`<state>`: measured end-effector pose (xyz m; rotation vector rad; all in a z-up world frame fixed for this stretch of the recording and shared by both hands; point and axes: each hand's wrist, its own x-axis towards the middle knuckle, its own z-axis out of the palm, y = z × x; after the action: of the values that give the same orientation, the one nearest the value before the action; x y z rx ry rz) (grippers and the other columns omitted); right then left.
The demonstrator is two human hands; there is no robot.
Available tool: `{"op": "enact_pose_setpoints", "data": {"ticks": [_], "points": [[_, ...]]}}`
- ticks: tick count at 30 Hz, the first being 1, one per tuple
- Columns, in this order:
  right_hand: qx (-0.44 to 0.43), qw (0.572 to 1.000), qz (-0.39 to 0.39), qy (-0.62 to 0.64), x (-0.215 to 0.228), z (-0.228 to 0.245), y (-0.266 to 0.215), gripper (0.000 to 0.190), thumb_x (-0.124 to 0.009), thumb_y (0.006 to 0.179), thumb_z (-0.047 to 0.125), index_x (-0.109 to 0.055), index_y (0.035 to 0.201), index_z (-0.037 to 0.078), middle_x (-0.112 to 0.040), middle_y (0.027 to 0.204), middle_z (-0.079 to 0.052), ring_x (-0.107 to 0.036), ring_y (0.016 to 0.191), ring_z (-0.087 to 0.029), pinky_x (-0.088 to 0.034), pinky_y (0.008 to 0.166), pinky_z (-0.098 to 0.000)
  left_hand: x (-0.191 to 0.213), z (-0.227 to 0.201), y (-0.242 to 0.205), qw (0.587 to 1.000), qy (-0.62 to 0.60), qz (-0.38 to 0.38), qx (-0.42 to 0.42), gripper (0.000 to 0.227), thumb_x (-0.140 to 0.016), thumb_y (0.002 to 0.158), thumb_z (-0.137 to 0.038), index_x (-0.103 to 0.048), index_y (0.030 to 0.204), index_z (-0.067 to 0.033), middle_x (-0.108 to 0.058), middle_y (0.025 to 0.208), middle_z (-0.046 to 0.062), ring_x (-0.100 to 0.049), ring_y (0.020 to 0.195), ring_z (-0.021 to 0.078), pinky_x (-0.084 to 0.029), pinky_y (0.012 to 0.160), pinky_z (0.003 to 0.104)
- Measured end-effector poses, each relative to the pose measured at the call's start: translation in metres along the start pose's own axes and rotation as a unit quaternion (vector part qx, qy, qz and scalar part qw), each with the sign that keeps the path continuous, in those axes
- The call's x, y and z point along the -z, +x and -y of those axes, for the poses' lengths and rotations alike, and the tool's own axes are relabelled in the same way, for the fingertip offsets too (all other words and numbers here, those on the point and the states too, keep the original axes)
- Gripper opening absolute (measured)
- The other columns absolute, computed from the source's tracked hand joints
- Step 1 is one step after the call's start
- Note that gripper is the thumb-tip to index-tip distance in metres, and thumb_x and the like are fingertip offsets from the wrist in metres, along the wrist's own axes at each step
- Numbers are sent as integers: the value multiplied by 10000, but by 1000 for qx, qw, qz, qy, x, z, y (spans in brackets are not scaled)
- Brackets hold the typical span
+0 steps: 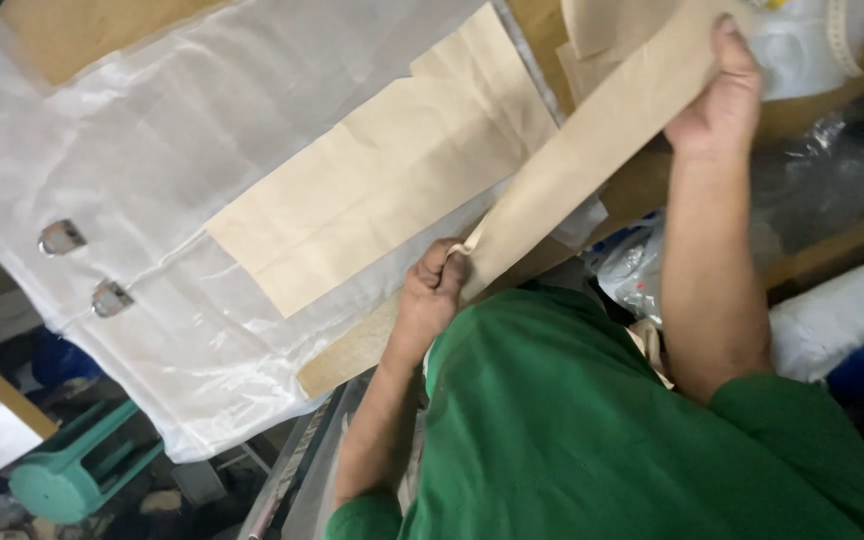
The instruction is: The person spreads a large white sheet of fabric on a wooden table and smooths it out. They then place several beige fabric pattern pieces on top of the white sheet, arranging them in a row.
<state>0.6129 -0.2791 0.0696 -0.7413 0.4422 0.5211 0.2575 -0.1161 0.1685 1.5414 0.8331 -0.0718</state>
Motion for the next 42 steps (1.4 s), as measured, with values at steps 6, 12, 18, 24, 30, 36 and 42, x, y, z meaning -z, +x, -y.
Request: {"op": "enact_pose_setpoints", "data": {"ticks": [6,12,18,24,30,36,42], "points": [[19,996,-55,-64,-26,15,-34,623,-979,591,199,-778,1157,33,-826,1199,-155,-780,1227,-375,-663,1071,-572,30,75,-28,991,-86,-102,-26,178,-539,973,-35,-630,1095,-128,-593,861,-20,-509,765,99,-417,681,260],[12,999,2,-50,6,4,-23,704,-1000,591,208,-731,1226,69,-792,1250,-129,-751,1240,-343,-633,1111,-526,63,106,-54,978,-108,-172,40,134,-583,1014,-146,-649,1126,-117,-605,836,-2,-535,732,115,-440,641,271],[35,996,-49,-73,10,-7,-54,483,-915,721,151,-703,1154,118,-784,1173,-91,-751,1178,-317,-631,1053,-483,95,163,-75,970,-36,-237,28,278,-571,1064,-310,-549,823,-174,-537,733,-29,-521,708,110,-435,649,283],[44,982,-122,-135,55,-32,-56,350,-804,822,109,-650,1135,133,-704,1257,-75,-645,1267,-302,-521,1112,-511,103,175,-88,969,-67,-224,75,186,-578,1028,-146,-616,846,-157,-527,682,-42,-483,657,92,-418,619,258],[102,953,-206,-196,78,-42,-46,162,-756,877,108,-724,1036,105,-774,1117,-89,-732,1091,-293,-635,974,-512,86,174,-78,962,-31,-183,202,145,-599,987,-222,-717,966,-139,-622,810,-16,-548,763,122,-448,691,287],[338,829,-138,-423,126,-40,7,288,-568,1005,0,-573,1276,99,-656,1237,-104,-651,1141,-233,-550,969,-318,78,200,-71,954,81,-173,231,297,-563,970,-381,-602,922,-91,-648,827,93,-584,806,242,-439,712,410],[445,555,-93,-697,36,15,21,172,-612,949,27,-666,1107,68,-726,1067,-128,-666,988,-345,-507,865,-468,68,202,-69,949,68,-202,234,284,-591,971,-373,-582,913,-95,-619,832,55,-550,814,211,-419,706,392]]}}
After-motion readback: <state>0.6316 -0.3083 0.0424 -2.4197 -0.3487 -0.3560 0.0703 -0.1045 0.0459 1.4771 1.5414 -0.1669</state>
